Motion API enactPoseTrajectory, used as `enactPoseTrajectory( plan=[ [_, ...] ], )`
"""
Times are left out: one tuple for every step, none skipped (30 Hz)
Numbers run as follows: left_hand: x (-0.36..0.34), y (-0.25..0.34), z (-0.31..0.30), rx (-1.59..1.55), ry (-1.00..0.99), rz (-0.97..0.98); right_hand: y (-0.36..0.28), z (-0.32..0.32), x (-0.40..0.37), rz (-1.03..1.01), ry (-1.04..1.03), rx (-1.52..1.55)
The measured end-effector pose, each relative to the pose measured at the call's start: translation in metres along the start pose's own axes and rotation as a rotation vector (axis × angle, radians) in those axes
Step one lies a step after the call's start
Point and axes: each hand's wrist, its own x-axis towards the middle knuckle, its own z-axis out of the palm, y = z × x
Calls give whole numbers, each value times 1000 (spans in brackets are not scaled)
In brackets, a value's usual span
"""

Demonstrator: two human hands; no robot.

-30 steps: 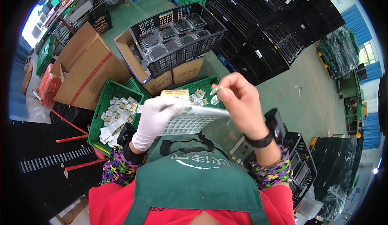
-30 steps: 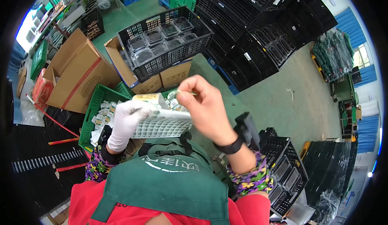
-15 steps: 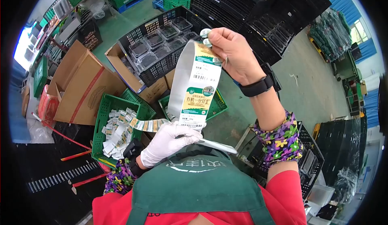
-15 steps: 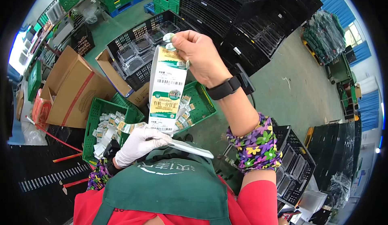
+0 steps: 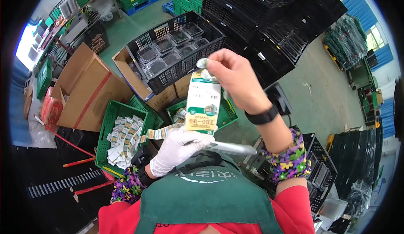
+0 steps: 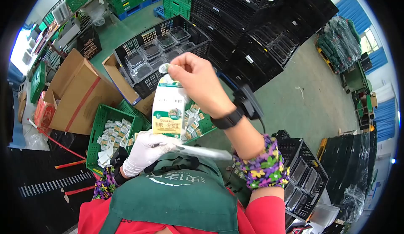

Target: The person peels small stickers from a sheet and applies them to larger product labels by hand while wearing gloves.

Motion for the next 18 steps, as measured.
enactPoseTrajectory(
  plan=[
    [-1,-4,-1,-4,8,-7,-10,2,-12,48,33,2],
    [-2,-7,-2,-23,90,4,-6,-4,-22,26,11,-30],
    [-2,-9,-4,-41,174,17,-2,-8,-31,2,-14,-65],
    [-2,-7,-7,6,180,22,-8,-2,-43,60,-20,-133],
    [-1,-7,-9,1,190,14,-7,-1,-52,156,-69,-209],
    [-1,-7,-10,19,206,41,-2,4,-59,177,-69,-291],
    [0,-7,-11,37,219,71,4,9,-64,196,-66,-374],
    [0,-9,-10,38,239,86,8,13,-66,197,-66,-375],
    [0,-12,-8,35,238,85,11,17,-68,209,-66,-400],
    [0,-14,-6,16,242,88,13,19,-68,218,-64,-425],
    [1,-15,-5,-2,248,92,15,20,-68,217,-62,-427],
    [-1,-14,-4,-3,247,92,16,21,-68,223,-56,-468],
    [-2,-11,-3,16,230,89,17,23,-67,229,-50,-509],
    [-3,-8,-3,35,214,84,14,26,-67,229,-49,-509],
    [-3,-7,-4,34,213,84,10,29,-67,207,-22,-707],
    [-3,-5,-5,11,212,37,8,30,-67,183,5,-904],
    [-4,-4,-7,-11,211,-8,9,28,-67,182,4,-904],
    [-3,-7,-8,-11,213,-7,11,23,-66,199,-20,-867]
  ],
)
